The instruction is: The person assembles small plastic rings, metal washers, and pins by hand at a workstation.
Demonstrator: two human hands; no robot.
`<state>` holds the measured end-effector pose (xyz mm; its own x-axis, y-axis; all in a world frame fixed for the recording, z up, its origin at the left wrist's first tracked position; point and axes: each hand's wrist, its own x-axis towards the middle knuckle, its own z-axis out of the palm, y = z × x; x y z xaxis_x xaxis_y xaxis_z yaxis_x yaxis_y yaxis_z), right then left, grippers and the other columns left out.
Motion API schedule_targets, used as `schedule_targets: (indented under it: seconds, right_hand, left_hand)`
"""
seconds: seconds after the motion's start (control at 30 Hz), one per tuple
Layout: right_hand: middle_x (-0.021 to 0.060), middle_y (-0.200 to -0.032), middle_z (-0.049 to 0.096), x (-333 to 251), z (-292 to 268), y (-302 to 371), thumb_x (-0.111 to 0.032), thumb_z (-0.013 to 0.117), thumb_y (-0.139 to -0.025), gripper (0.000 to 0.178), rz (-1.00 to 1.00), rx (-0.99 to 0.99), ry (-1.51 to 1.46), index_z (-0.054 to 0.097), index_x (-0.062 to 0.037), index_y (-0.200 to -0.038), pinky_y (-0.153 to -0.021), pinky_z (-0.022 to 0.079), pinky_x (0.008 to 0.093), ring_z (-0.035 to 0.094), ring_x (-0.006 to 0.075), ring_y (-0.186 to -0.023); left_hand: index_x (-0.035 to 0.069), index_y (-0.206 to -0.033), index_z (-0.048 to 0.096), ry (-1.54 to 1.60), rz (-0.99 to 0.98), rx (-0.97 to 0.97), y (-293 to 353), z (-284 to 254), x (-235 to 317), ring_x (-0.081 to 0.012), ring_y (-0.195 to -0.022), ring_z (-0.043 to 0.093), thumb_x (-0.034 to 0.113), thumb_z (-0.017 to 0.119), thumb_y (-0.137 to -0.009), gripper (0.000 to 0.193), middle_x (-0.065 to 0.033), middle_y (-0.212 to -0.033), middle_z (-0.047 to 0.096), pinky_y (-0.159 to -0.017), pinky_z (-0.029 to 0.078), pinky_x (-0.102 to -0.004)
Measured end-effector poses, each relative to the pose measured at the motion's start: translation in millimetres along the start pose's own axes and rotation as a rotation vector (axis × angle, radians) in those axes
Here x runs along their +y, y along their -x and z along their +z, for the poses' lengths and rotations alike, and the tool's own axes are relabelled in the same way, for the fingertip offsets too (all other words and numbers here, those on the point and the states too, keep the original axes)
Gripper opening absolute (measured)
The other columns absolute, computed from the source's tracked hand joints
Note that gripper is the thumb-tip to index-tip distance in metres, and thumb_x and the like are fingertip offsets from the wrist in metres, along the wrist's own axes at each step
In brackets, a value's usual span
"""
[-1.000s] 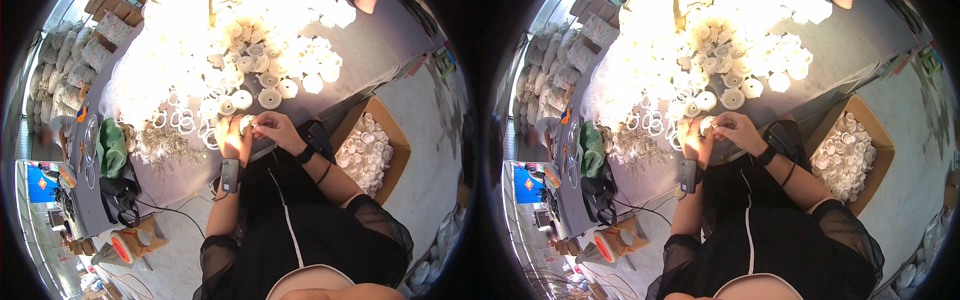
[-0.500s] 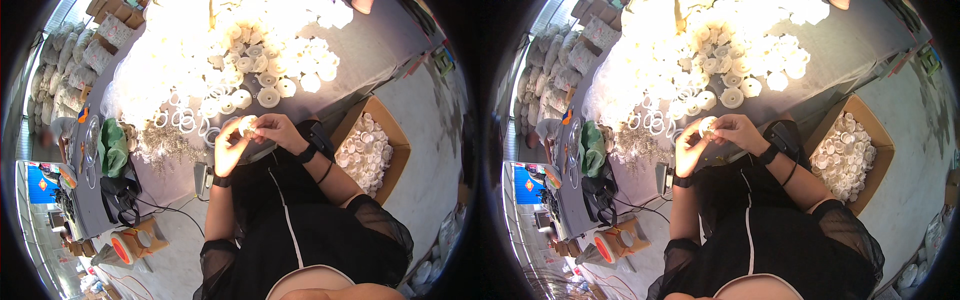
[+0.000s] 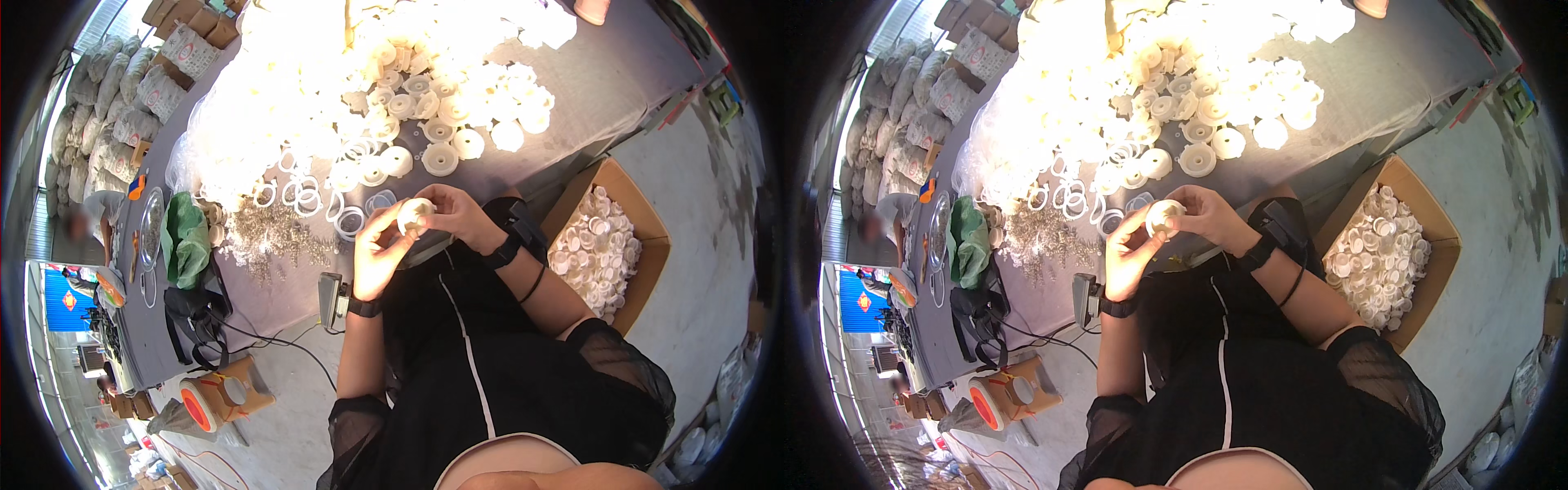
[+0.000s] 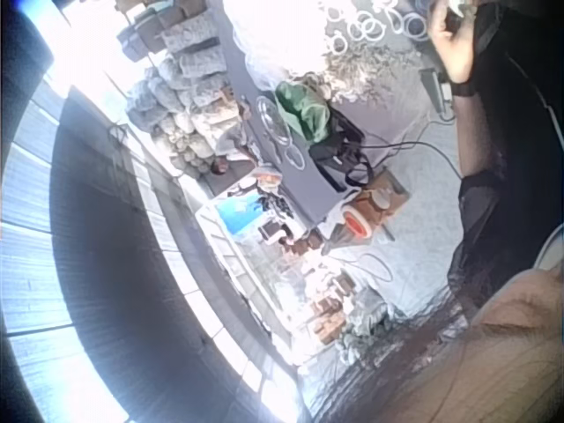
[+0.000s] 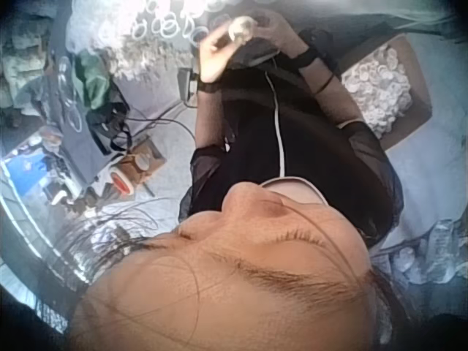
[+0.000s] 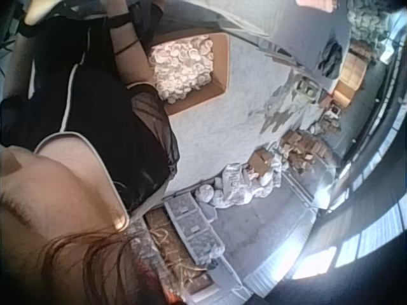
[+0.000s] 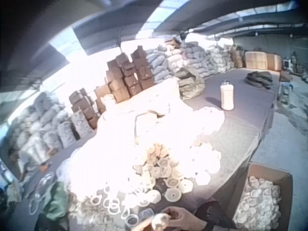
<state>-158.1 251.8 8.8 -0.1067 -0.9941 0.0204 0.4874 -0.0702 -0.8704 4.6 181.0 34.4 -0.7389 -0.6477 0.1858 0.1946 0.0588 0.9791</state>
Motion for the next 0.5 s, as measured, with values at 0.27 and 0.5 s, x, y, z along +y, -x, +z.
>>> schedule_targets:
  seconds: [0.27,0.5]
  right_hand:
    - [0.0066,-0.101,0.059,4.9,-8.4,1.7,-0.016,0.067,-0.081,0.038,-0.031,0.093,-0.024,0.051,0.0006,-0.111,-0.079,0.048,0.0272,0.058,0.0116,-0.089]
    - [0.0040,-0.104,0.058,-14.3,-29.4,4.7,-0.019,0.064,-0.083,0.037,0.026,0.280,-0.473,0.050,-0.0024,-0.114,-0.080,0.048,0.0315,0.057,0.0136,-0.092]
  left_hand:
    - [-0.001,-0.120,0.053,-0.103,-0.014,-0.029,-16.6,8.8,7.0,-0.0158,-0.100,0.056,-0.007,0.060,-0.077,0.044,-0.0082,-0.110,0.054,-0.087,0.045,-0.0277]
    - [0.003,-0.095,0.066,-0.706,0.258,0.002,-99.3,3.7,-10.3,-0.0226,-0.087,0.060,-0.002,0.062,-0.072,0.023,-0.0094,-0.094,0.061,-0.077,0.046,-0.0299]
